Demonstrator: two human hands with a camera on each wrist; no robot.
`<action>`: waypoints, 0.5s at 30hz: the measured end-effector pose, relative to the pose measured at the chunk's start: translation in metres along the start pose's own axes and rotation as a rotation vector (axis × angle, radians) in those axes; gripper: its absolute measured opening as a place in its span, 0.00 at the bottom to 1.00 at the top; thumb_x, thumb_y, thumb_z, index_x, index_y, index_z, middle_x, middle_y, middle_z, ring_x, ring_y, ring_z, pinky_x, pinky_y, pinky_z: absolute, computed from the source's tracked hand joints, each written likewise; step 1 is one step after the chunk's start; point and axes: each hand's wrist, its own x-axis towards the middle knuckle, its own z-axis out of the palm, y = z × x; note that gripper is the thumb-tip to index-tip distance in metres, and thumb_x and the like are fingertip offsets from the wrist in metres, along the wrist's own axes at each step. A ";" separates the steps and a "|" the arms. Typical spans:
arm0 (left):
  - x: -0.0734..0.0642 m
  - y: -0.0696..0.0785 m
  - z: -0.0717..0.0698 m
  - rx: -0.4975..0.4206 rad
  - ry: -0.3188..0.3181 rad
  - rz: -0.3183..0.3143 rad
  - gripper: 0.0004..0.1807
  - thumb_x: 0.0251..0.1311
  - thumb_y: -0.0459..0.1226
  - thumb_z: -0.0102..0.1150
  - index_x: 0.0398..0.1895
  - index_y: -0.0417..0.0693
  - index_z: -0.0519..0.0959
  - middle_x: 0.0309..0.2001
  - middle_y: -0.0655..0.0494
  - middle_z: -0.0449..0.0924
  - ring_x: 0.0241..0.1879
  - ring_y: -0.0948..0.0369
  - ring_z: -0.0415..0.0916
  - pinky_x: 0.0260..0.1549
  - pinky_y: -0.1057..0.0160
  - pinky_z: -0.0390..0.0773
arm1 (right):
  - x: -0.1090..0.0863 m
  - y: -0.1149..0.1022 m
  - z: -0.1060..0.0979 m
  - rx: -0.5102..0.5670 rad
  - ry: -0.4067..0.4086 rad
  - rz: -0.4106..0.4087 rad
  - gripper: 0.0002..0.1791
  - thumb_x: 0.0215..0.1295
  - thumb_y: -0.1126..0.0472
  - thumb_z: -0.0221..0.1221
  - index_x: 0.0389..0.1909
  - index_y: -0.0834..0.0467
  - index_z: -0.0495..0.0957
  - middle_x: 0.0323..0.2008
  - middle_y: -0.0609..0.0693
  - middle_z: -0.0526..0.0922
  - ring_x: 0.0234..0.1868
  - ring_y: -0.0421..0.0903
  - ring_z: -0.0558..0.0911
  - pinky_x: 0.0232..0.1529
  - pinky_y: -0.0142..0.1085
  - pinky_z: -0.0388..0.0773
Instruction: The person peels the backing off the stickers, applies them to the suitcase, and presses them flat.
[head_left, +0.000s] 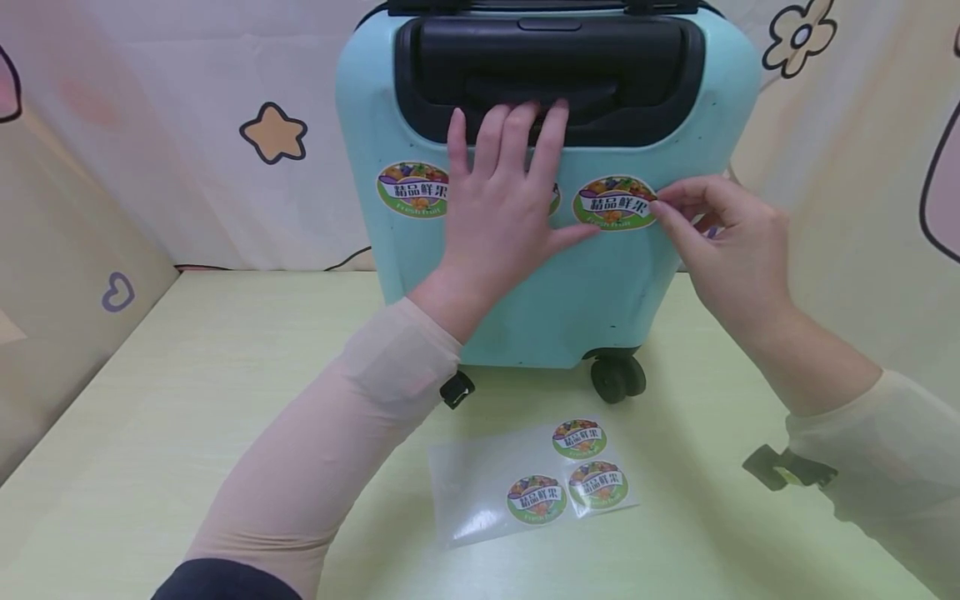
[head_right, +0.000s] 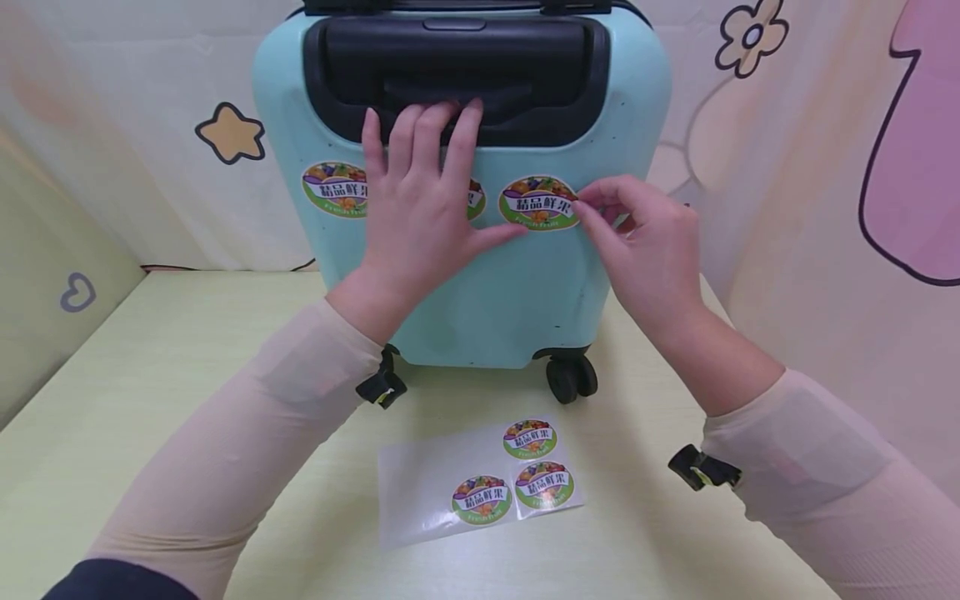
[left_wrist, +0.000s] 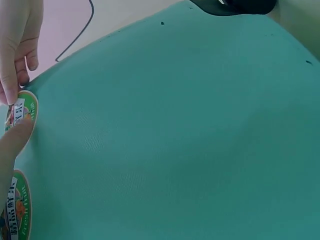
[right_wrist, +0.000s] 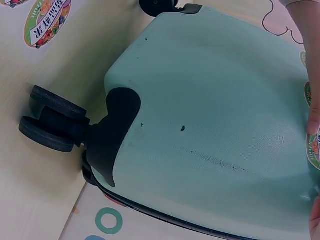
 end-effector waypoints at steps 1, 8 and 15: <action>0.000 0.001 0.001 -0.001 0.005 -0.001 0.55 0.44 0.74 0.47 0.68 0.46 0.58 0.63 0.45 0.60 0.64 0.50 0.51 0.65 0.46 0.32 | 0.000 0.000 0.000 0.000 0.001 -0.001 0.12 0.58 0.62 0.63 0.39 0.67 0.81 0.30 0.37 0.77 0.28 0.37 0.73 0.30 0.25 0.68; 0.000 0.001 0.001 -0.005 0.021 -0.014 0.51 0.46 0.72 0.47 0.65 0.46 0.60 0.62 0.45 0.61 0.63 0.50 0.51 0.65 0.47 0.33 | 0.000 0.000 0.000 -0.011 -0.001 -0.006 0.12 0.59 0.61 0.63 0.39 0.67 0.81 0.30 0.42 0.78 0.28 0.36 0.73 0.30 0.24 0.68; 0.000 0.002 0.000 -0.029 -0.006 -0.028 0.42 0.58 0.67 0.39 0.66 0.48 0.61 0.63 0.46 0.61 0.64 0.51 0.51 0.65 0.48 0.32 | 0.000 0.001 0.000 -0.010 0.004 -0.015 0.12 0.59 0.62 0.63 0.39 0.67 0.81 0.30 0.39 0.78 0.28 0.36 0.73 0.30 0.24 0.68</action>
